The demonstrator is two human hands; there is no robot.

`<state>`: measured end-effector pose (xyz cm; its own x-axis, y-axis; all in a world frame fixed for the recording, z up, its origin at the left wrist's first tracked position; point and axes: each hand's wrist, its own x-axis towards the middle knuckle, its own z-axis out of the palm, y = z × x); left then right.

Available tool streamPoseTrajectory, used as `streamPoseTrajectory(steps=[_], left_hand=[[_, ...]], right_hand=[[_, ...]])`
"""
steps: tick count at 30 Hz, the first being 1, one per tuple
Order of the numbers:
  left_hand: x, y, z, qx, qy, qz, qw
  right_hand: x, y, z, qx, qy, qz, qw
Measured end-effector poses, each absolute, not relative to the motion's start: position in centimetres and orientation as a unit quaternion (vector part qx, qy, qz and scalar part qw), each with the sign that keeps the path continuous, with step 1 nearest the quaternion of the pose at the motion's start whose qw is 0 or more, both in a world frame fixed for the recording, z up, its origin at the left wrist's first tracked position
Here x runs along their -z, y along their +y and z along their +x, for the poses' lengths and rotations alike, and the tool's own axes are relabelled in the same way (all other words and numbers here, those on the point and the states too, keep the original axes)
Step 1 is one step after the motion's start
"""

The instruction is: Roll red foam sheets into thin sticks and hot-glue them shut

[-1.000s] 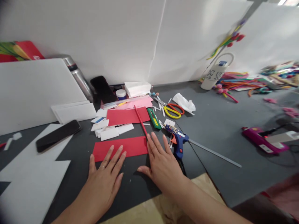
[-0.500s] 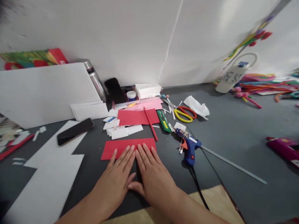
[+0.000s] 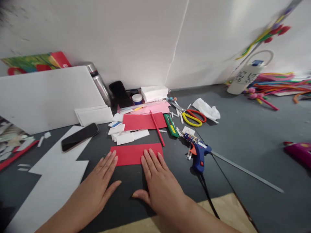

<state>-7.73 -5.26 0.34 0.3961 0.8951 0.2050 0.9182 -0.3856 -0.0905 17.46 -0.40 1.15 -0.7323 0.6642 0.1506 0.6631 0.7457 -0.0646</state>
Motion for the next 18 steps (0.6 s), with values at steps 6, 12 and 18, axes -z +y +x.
streamPoseTrajectory(steps=[6, 12, 18], left_hand=[[-3.6, -6.0, -11.5, 0.038, -0.561, -0.817, 0.125], [-4.1, -3.5, -16.8, 0.064, -0.616, -0.780, 0.095], [-3.7, -2.7, -16.2, 0.057, -0.622, -0.777, 0.080]], right_hand=[[-1.5, 0.9, 16.4, 0.042, -0.939, -0.340, 0.039], [-2.1, 1.9, 14.8, 0.104, -0.947, -0.305, -0.006], [-1.2, 1.8, 14.9, 0.152, -0.946, -0.287, -0.014]])
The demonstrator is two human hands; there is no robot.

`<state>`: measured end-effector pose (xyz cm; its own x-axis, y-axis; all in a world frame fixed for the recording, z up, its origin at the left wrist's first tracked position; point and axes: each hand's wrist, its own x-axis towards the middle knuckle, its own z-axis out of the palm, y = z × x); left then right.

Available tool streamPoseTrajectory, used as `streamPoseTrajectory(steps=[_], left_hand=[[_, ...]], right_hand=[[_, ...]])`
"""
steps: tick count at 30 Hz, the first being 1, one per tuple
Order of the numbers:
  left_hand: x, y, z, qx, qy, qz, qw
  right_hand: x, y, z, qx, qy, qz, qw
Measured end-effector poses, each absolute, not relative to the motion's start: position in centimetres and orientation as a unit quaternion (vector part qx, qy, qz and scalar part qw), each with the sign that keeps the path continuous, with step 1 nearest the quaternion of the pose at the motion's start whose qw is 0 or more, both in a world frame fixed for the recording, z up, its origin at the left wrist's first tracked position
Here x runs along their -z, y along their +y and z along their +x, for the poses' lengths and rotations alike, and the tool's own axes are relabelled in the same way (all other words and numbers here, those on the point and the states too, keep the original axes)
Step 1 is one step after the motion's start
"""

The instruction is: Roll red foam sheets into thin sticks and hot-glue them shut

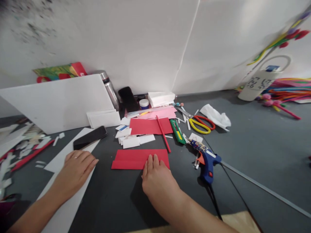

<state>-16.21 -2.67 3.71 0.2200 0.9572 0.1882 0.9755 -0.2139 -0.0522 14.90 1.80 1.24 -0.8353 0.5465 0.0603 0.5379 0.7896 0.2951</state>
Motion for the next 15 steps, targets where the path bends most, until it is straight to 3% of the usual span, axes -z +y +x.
streamPoseTrajectory(steps=[8, 11, 15], left_hand=[[-7.7, 1.4, -19.2, 0.059, -0.629, -0.775, 0.010], [-9.6, 4.2, -21.3, 0.033, -0.610, -0.791, 0.032], [-10.0, 4.3, -17.6, 0.133, -0.583, -0.798, 0.079]], right_hand=[[-1.2, 2.3, 15.2, -0.184, 0.947, 0.264, -0.017], [-1.4, 2.4, 15.4, -0.180, 0.951, 0.251, -0.032], [-1.5, 2.5, 15.8, -0.167, 0.953, 0.248, -0.047]])
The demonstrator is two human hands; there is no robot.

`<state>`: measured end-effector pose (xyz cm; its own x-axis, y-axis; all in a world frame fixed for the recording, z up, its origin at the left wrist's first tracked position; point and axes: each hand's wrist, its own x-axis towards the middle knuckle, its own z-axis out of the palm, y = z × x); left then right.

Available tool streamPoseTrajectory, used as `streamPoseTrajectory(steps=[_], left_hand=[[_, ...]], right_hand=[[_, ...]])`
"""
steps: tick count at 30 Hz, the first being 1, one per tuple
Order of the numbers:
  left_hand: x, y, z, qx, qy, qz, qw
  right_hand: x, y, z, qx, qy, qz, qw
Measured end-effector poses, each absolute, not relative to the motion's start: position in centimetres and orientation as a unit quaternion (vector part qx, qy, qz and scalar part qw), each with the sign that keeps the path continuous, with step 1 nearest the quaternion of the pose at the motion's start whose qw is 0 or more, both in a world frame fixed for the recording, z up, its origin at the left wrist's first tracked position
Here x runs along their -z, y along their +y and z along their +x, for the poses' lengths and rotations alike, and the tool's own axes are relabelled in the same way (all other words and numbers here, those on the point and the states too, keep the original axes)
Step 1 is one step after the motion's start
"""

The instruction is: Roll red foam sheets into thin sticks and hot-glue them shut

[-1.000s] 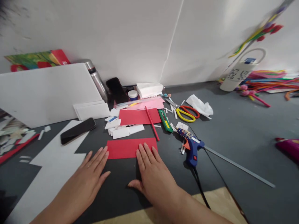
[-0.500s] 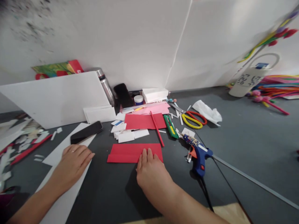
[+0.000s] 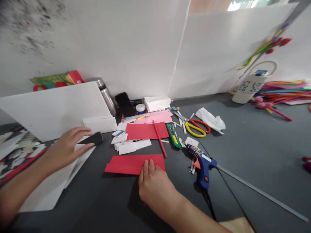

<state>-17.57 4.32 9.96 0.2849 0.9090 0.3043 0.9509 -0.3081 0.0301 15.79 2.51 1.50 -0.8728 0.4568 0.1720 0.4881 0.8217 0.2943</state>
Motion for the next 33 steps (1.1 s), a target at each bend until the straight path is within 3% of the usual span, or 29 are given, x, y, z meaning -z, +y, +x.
streamPoseTrajectory(steps=[4, 7, 13, 21, 33], left_hand=[[-7.4, 1.3, -8.5, 0.141, -0.497, -0.854, -0.052], [-5.0, -0.2, -4.6, 0.127, -0.475, -0.868, -0.072], [-2.3, -0.4, -5.5, 0.162, -0.469, -0.867, -0.047], [-2.5, -0.1, -5.7, 0.247, -0.530, -0.769, -0.257], [-2.4, -0.1, -5.9, 0.186, -0.541, -0.794, -0.205]], right_hand=[[-1.8, 2.6, 15.9, 0.136, -0.943, -0.296, 0.075], [-2.4, 2.7, 16.0, 0.111, -0.939, -0.311, 0.091], [-3.1, 3.9, 16.5, 0.026, -0.954, -0.273, 0.119], [-2.3, 4.8, 16.8, -0.144, -0.919, -0.307, 0.201], [-1.5, 4.7, 15.8, -0.054, -0.949, -0.288, 0.119]])
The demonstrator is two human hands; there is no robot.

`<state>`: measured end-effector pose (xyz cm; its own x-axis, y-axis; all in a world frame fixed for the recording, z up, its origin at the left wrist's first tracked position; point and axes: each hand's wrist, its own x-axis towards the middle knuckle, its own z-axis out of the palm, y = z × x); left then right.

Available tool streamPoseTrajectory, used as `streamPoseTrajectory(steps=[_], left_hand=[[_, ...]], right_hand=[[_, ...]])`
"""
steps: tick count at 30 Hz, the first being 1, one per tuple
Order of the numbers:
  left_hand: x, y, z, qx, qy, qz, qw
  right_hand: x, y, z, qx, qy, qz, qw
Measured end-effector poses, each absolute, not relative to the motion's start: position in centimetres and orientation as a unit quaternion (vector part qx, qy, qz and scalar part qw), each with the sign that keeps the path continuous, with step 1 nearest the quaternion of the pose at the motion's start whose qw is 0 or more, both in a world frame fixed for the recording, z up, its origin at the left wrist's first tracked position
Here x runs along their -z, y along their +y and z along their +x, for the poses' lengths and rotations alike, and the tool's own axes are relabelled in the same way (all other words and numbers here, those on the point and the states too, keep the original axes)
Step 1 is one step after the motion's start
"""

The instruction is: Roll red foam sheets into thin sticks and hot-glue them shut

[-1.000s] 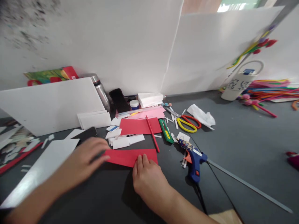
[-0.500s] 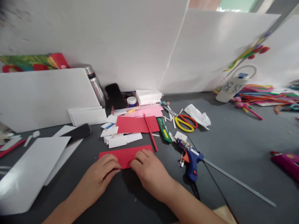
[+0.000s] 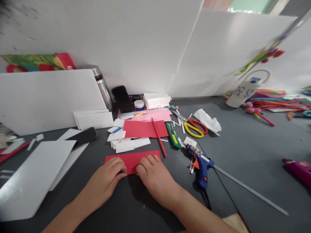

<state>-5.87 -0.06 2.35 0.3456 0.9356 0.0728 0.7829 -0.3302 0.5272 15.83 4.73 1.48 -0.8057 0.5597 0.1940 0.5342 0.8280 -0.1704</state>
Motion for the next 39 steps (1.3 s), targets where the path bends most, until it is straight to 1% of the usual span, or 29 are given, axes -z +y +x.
streamPoseTrajectory(steps=[2, 6, 12, 15, 19, 22, 30, 34, 39], left_hand=[[-2.4, -0.2, -5.7, -0.188, 0.541, 0.794, 0.204], [-2.2, -0.2, -4.9, -0.201, 0.539, 0.794, 0.196], [-1.8, 0.0, -4.4, -0.183, 0.546, 0.797, 0.184], [-2.0, 0.1, -4.4, -0.180, 0.557, 0.783, 0.211], [-2.3, 0.2, -4.4, -0.205, 0.571, 0.753, 0.255], [-2.5, 0.3, -4.4, -0.216, 0.586, 0.734, 0.267], [-3.0, 0.4, -5.7, -0.159, 0.588, 0.758, 0.235], [-3.3, 0.2, -7.0, -0.143, 0.590, 0.760, 0.234], [-3.4, 0.2, -8.6, -0.111, 0.559, 0.793, 0.215]], right_hand=[[-1.5, 4.6, 15.8, -0.048, -0.949, -0.289, 0.115], [-1.7, 4.3, 16.0, -0.070, -0.941, -0.302, 0.136], [-1.2, 4.3, 15.9, -0.090, -0.935, -0.308, 0.150], [-1.0, 4.2, 15.6, -0.094, -0.934, -0.310, 0.154], [-1.0, 4.1, 15.3, -0.110, -0.930, -0.317, 0.149], [-1.2, 4.3, 15.3, -0.110, -0.929, -0.322, 0.146], [-1.3, 4.7, 15.4, -0.111, -0.929, -0.325, 0.138], [-1.3, 4.8, 15.4, -0.119, -0.928, -0.324, 0.141], [-1.4, 4.9, 15.4, -0.126, -0.926, -0.325, 0.142]])
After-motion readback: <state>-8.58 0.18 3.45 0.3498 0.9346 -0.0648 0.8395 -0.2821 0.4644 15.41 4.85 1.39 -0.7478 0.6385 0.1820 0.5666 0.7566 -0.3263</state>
